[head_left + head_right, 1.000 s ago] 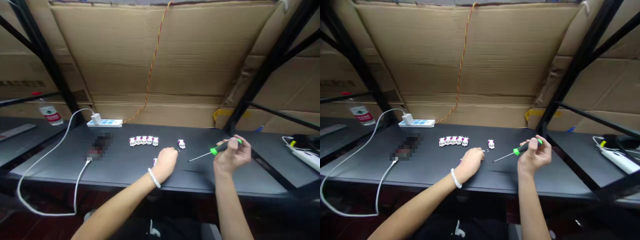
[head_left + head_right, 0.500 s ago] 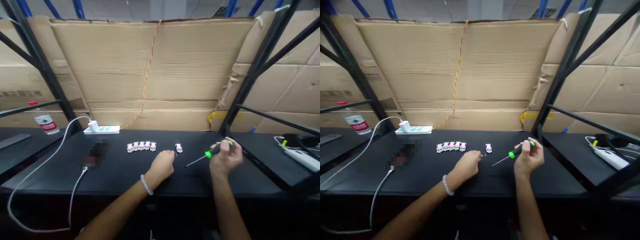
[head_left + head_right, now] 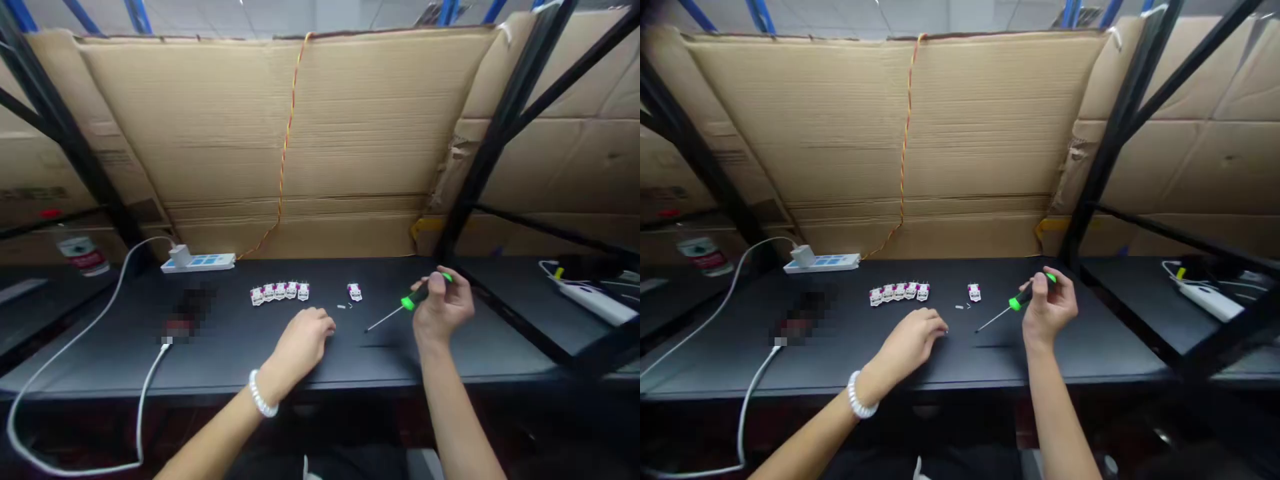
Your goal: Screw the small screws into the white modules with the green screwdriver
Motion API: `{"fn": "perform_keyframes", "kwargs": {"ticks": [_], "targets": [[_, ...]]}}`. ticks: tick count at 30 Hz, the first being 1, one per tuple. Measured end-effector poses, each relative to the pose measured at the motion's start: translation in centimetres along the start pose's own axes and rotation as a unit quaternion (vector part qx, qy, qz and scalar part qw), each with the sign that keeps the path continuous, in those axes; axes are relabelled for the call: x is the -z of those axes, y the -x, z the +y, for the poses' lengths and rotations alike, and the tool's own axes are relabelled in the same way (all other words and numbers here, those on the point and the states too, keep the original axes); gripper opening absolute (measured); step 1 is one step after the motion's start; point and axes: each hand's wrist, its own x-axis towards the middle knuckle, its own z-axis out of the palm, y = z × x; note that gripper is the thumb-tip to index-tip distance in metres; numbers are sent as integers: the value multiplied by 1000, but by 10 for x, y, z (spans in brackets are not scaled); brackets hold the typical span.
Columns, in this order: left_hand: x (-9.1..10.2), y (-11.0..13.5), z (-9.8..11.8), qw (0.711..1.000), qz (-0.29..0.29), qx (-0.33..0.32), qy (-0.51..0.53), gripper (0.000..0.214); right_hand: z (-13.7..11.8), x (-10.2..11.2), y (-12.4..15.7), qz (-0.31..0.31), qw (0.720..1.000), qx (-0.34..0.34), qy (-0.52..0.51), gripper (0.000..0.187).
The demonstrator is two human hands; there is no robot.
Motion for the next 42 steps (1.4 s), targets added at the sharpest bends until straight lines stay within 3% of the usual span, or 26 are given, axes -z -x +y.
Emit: {"fn": "perform_keyframes", "kwargs": {"ticks": [9, 19, 28, 42], "targets": [[-8, -28, -2, 996, -69, -30, -40, 35, 4, 1, -1, -10, 1000, -9, 7, 35], [-9, -25, -6, 994, -88, -43, -54, 35, 3, 1, 1, -19, 1000, -19, -2, 35], [-2, -29, 16, 966, -132, -156, -160, 20, 2, 1, 1, -27, 999, -19, -12, 32], [-3, -25, 12, 972, -112, -163, -130, 23, 2, 2, 0, -27, 1000, -9, 2, 32]]}}
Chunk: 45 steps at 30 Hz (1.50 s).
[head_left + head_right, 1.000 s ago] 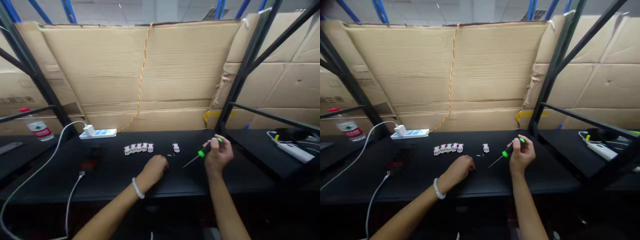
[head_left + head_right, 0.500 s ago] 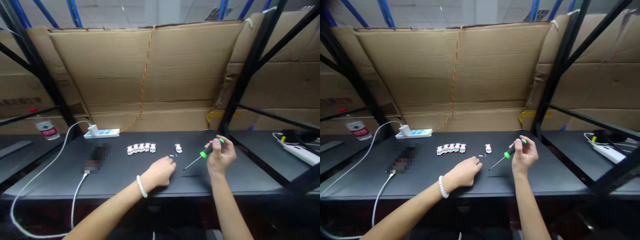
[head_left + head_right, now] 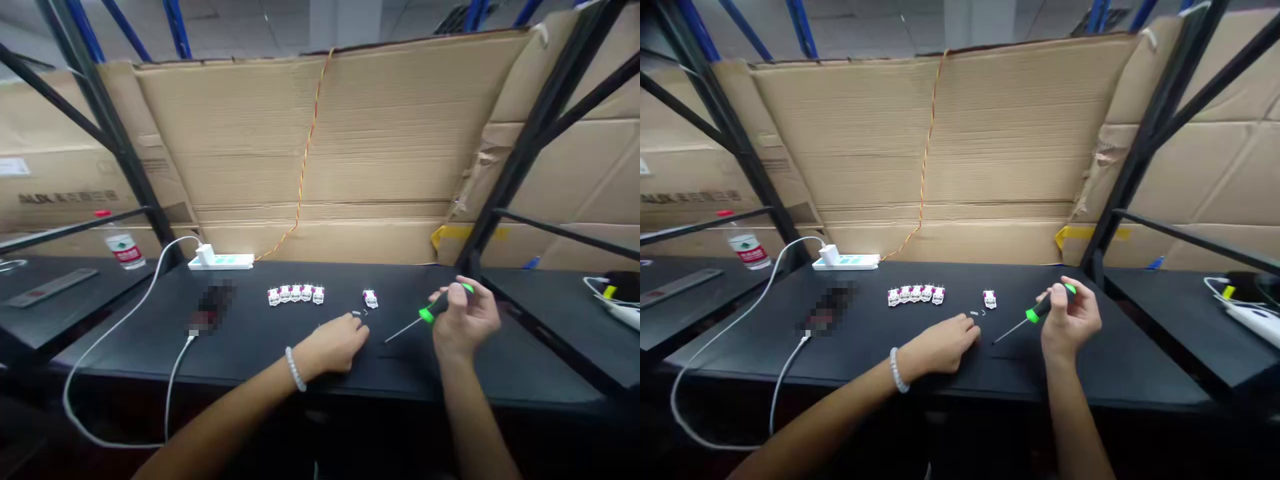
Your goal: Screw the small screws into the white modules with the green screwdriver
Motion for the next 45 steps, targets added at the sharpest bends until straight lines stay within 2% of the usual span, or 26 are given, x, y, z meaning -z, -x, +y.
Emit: {"fn": "perform_keyframes", "kwargs": {"ticks": [5, 8, 11, 15, 19, 29, 37, 45], "targets": [[10, 17, -13, 993, 50, 20, 109, 29, 2, 0, -1, 4, 1000, 5, 0, 33], [13, 34, -22, 978, 96, 46, 181, 30, 3, 0, -1, 5, 1000, 8, -7, 32], [7, 52, -29, 947, 160, 55, 272, 30, 4, 0, -1, 3, 1000, 8, -10, 33], [-10, 68, -31, 922, 200, 67, 325, 26, 3, 1, -1, -5, 1000, 3, -15, 34], [-21, 71, -30, 915, 201, 80, 341, 17, 3, 0, 0, -4, 1000, 13, -13, 32], [-27, 72, -35, 924, 188, 92, 321, 16, 2, 0, -1, -8, 1000, 6, -3, 34], [-27, 71, -35, 930, 161, 117, 308, 15, 4, 1, -1, -4, 1000, 9, 2, 32], [-22, 73, -30, 933, 162, 111, 303, 15, 1, -1, 0, -8, 1000, 1, 7, 33]]}}
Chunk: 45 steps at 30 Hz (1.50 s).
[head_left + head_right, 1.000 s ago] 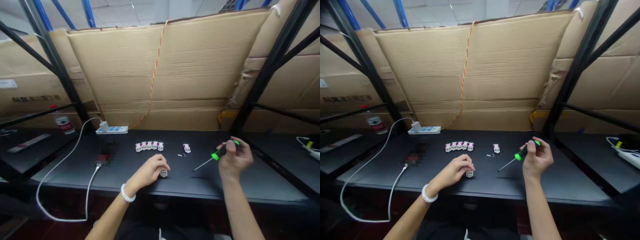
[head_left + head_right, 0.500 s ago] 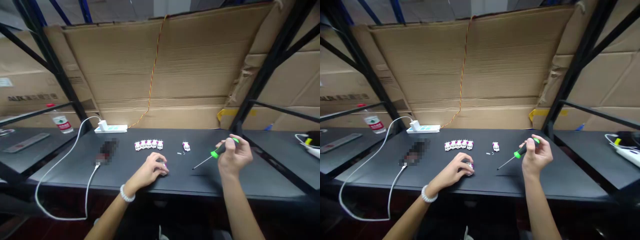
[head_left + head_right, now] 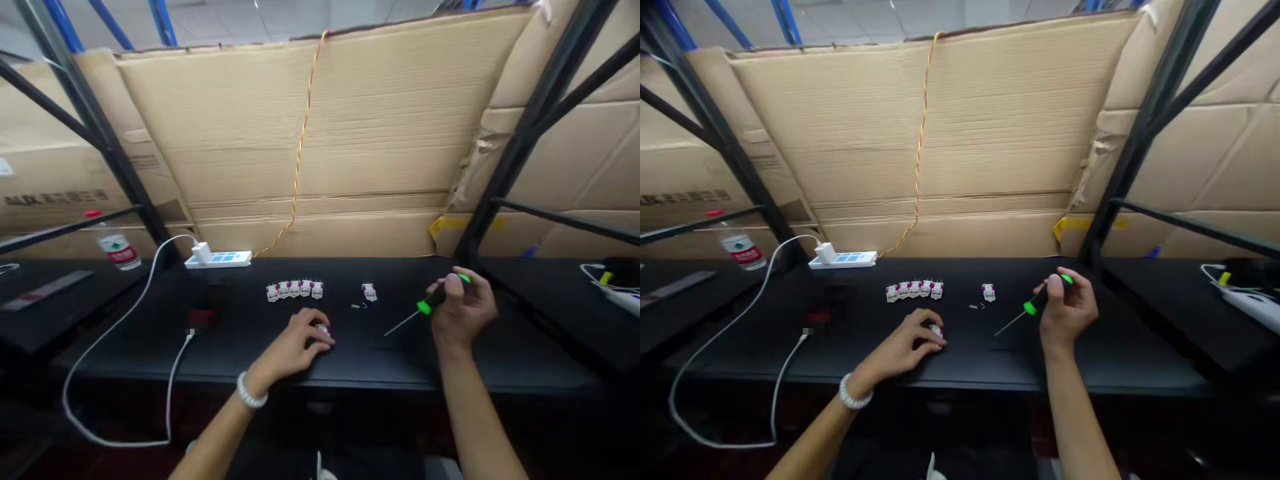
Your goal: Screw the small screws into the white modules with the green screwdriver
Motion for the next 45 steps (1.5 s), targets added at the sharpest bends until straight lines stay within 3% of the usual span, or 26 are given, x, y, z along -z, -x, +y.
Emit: {"fn": "perform_keyframes", "kwargs": {"ticks": [7, 12, 18, 24, 30, 45], "targets": [[0, 2, -2, 1000, -11, -6, -24, 14, -2, 0, 2, -1, 1000, 2, -4, 34], [2, 3, -3, 1000, -17, -4, 16, 23, -6, -6, 7, -16, 998, 7, -59, 34], [5, 8, -7, 999, -3, 22, 45, 57, -21, -25, 44, -141, 982, -32, -124, 52], [0, 10, -12, 999, 10, 26, 44, 49, -22, -46, 84, -257, 951, -81, -150, 32], [-6, 11, -13, 998, 40, 43, 35, 46, -20, -59, 90, -300, 937, -79, -158, 25], [-8, 10, -11, 997, 51, 46, 40, 46, -19, -56, 92, -297, 942, -70, -140, 27]]}}
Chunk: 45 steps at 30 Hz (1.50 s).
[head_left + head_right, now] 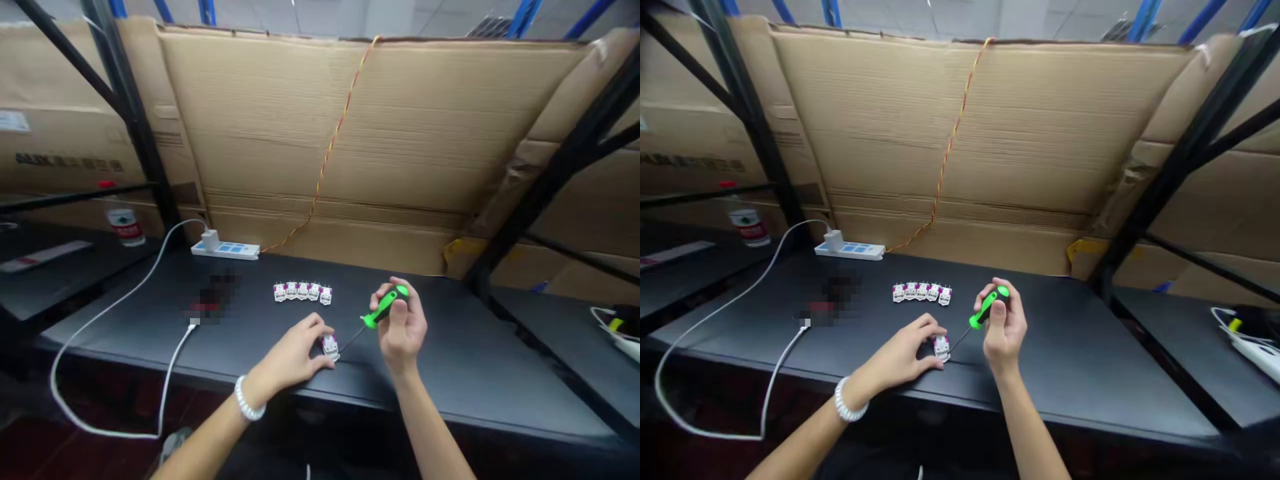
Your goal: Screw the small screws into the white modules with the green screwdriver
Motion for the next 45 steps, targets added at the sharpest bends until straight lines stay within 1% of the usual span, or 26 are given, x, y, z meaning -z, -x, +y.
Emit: {"fn": "perform_keyframes", "kwargs": {"ticks": [8, 16, 20, 23, 27, 29, 31, 35, 37, 39, 41, 42, 44, 45], "targets": [[1, 0, 2, 1000, -8, 14, 4, 47, 2, 1, 1, -2, 1000, 3, 9, 27], [0, -1, 1, 1000, -5, 9, 5, 48, 2, 1, 3, -11, 1000, 4, 6, 25], [0, 0, 1, 1000, -5, 9, 4, 47, 3, 2, 3, -21, 999, 29, 13, 24], [0, 0, 1, 1000, -7, 9, 4, 47, 2, 1, 3, -37, 996, 69, 42, 27], [0, 1, -1, 1000, -7, 9, 4, 48, -1, -2, 3, -65, 986, 133, 78, 35], [0, 1, -2, 1000, -4, 3, 3, 47, -3, -2, 2, -88, 979, 163, 87, 38], [0, 1, -3, 1000, -2, -1, 2, 46, -7, -2, 1, -132, 973, 171, 87, 38], [-3, 1, -1, 1000, 0, 0, 0, 43, -18, -2, -3, -256, 957, 124, 62, 45], [-1, 1, 2, 1000, -4, -7, 2, 45, -20, 0, -6, -282, 950, 117, 58, 46], [7, 2, 4, 1000, -15, -15, -1, 52, -19, 2, -7, -284, 950, 115, 66, 47], [26, 5, 1, 1000, -11, -15, -18, 55, -16, 4, -7, -272, 952, 116, 75, 49], [40, 7, -4, 999, 9, -10, -35, 48, -14, 5, -7, -263, 954, 118, 77, 51], [73, 15, -20, 992, 90, 33, -84, 37, -11, 6, -7, -247, 958, 127, 79, 52], [91, 20, -30, 982, 135, 67, -116, 35, -10, 6, -7, -241, 959, 131, 77, 53]]}}
